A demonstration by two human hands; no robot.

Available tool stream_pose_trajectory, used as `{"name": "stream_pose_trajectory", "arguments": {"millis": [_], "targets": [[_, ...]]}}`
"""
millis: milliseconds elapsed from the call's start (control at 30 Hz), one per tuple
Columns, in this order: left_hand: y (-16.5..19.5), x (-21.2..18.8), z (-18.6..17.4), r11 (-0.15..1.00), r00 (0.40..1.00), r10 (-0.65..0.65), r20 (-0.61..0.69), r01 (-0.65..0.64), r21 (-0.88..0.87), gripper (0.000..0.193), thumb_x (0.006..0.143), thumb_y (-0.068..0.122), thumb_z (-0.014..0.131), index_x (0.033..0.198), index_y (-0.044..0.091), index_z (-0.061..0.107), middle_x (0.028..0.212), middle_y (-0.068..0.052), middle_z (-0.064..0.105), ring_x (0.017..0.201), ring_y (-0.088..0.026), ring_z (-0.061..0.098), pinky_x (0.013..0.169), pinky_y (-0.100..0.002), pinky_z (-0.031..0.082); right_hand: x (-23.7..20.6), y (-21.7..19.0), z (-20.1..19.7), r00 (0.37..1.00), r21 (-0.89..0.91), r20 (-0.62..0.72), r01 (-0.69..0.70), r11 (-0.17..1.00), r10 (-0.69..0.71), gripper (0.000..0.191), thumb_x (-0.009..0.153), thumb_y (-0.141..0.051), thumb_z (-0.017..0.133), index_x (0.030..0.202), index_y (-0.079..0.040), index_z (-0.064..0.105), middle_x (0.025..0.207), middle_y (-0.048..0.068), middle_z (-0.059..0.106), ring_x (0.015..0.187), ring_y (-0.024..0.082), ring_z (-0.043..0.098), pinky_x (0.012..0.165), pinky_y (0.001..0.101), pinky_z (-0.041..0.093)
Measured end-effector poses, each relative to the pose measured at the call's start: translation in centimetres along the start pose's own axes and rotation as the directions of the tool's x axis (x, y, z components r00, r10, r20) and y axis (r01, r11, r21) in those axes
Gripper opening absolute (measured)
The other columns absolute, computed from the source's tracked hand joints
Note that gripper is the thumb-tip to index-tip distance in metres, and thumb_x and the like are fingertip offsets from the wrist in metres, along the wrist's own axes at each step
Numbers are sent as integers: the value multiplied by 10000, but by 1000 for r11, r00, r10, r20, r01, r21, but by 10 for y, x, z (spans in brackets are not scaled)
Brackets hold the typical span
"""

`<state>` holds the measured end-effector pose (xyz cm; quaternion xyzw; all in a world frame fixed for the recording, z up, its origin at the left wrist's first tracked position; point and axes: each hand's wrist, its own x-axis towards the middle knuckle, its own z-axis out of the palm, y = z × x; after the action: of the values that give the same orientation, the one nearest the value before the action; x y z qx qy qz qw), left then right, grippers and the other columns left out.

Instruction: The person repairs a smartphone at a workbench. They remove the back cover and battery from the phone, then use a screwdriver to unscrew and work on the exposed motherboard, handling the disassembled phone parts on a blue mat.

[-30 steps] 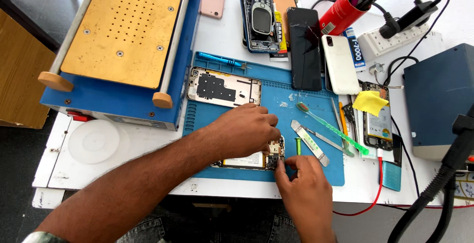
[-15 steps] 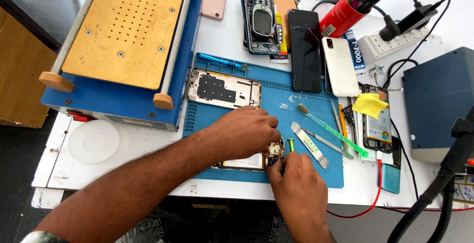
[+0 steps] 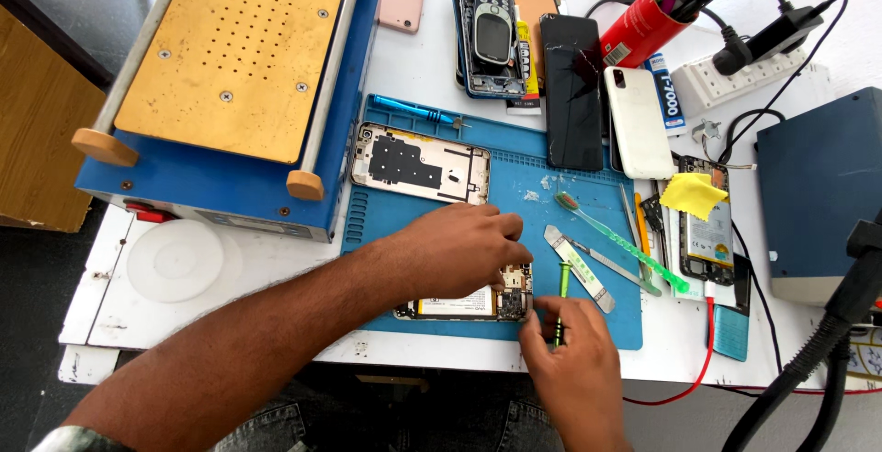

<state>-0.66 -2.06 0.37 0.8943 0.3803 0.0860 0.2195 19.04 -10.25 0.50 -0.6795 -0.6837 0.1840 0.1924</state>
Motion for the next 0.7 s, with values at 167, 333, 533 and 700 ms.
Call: {"name": "stream_pose_trajectory", "arguments": {"millis": [167, 333, 533, 700], "targets": [[-4, 4, 7, 995, 986, 51, -162, -64, -78, 446, 835, 311, 789, 1211, 84, 715, 1093, -103, 684, 1042, -251, 647, 912, -436, 531, -3, 10, -3, 999, 74, 17, -47, 996, 46, 349, 832, -165, 718, 1170, -89, 761, 920, 84, 650, 727, 182, 656, 637, 339, 537], [7, 11, 12, 955, 963, -215, -161, 173, -240, 197, 930, 274, 711, 991, 106, 794, 971, -81, 704, 930, -241, 683, 850, -436, 556, -5, 20, -1, 997, 176, -62, -25, 984, 37, 267, 861, -106, 701, 1114, -78, 782, 920, 59, 668, 687, 130, 618, 603, 284, 496], [8, 15, 16, 956, 949, -199, -245, 133, -260, 122, 930, 188, 712, 931, 78, 764, 910, -71, 709, 892, -238, 691, 830, -436, 562, -4, 28, 2, 993, 295, -85, -52, 954, 81, 264, 886, -56, 689, 1131, -80, 786, 913, 50, 656, 679, 111, 552, 561, 263, 445], [6, 17, 16, 919, 936, -296, -191, 224, -326, 93, 949, 110, 672, 957, 82, 760, 922, -73, 719, 923, -228, 685, 842, -434, 563, -3, 29, 2, 998, 240, -62, 21, 971, -6, 340, 866, -73, 690, 1197, -90, 767, 917, 39, 638, 703, 99, 580, 587, 250, 473]]}}
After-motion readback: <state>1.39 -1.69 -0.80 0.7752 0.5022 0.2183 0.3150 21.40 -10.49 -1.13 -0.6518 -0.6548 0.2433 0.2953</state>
